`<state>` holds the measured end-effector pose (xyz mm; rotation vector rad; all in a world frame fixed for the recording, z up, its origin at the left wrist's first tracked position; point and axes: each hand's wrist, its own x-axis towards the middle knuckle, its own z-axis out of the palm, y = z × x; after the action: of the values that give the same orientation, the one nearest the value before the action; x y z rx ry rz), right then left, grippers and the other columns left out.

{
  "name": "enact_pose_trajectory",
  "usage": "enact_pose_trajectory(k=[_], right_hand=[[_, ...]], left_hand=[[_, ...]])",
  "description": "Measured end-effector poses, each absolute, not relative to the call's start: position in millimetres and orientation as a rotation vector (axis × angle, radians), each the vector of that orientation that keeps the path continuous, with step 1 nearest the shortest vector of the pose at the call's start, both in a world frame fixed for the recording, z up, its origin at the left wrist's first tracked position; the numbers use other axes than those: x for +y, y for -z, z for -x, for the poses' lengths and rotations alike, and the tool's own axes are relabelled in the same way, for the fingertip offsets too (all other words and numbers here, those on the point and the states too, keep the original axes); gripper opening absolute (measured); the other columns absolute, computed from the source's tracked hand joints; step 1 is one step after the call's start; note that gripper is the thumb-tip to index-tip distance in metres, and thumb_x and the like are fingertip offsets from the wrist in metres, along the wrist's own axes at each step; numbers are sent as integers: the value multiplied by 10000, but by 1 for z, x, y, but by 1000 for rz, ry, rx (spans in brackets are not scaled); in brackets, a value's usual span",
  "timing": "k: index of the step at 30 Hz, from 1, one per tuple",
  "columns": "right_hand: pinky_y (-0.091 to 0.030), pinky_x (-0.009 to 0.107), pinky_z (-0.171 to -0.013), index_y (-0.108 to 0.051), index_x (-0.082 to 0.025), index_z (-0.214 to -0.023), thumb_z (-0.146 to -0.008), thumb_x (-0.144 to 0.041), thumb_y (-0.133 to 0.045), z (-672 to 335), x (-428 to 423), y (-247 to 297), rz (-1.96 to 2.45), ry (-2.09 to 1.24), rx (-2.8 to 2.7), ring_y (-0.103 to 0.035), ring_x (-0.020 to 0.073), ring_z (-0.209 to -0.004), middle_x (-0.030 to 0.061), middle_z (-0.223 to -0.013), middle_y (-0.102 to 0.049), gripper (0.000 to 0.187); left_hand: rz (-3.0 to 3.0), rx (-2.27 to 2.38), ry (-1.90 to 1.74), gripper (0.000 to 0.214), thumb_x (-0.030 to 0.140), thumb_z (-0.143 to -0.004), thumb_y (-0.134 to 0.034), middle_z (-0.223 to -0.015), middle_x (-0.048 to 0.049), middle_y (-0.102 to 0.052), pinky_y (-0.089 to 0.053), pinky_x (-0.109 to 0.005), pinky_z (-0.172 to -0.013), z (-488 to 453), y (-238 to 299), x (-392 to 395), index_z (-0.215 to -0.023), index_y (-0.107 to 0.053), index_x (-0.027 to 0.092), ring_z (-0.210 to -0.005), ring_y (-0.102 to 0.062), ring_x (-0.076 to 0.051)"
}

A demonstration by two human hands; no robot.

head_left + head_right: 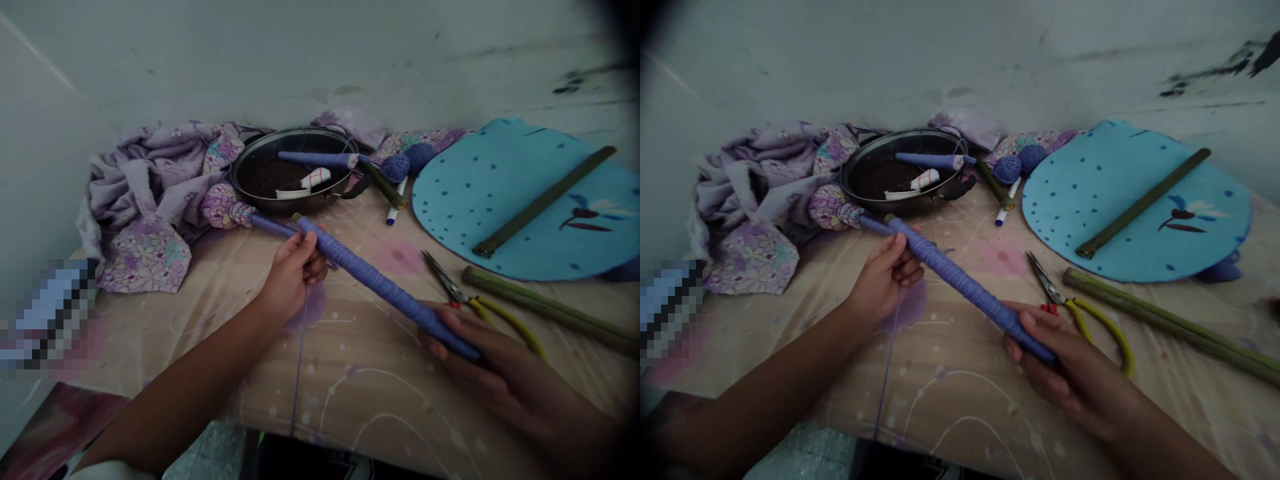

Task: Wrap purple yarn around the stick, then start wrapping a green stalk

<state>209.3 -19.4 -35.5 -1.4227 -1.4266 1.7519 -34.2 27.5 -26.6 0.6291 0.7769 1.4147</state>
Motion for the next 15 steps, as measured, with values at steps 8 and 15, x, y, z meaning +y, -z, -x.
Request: enact_pose_trajectory(k=[8, 15], right_hand=[[-534, 332, -555, -683, -277, -929, -771, -461, -581, -221, -19, 44, 1432, -1110, -1794, -614, 184, -634, 54, -775, -658, 263], [-318, 221, -256, -621, -222, -900, -820, -530, -480, -226, -12, 29, 1560, -1286, -1585, -381, 92, -311, -6, -522, -522, 348]], left_hand=[[-593, 785, -1411, 136, 236, -797, -599, -483, 103, -256, -203, -146, -355, 35, 26, 28, -881, -598, 129, -366, -200, -14], [-584, 796, -1368, 162, 252, -782, -625, -507, 100, -252, -195, -148, -371, 31, 29, 26, -888, -582, 138, -381, -214, -17]])
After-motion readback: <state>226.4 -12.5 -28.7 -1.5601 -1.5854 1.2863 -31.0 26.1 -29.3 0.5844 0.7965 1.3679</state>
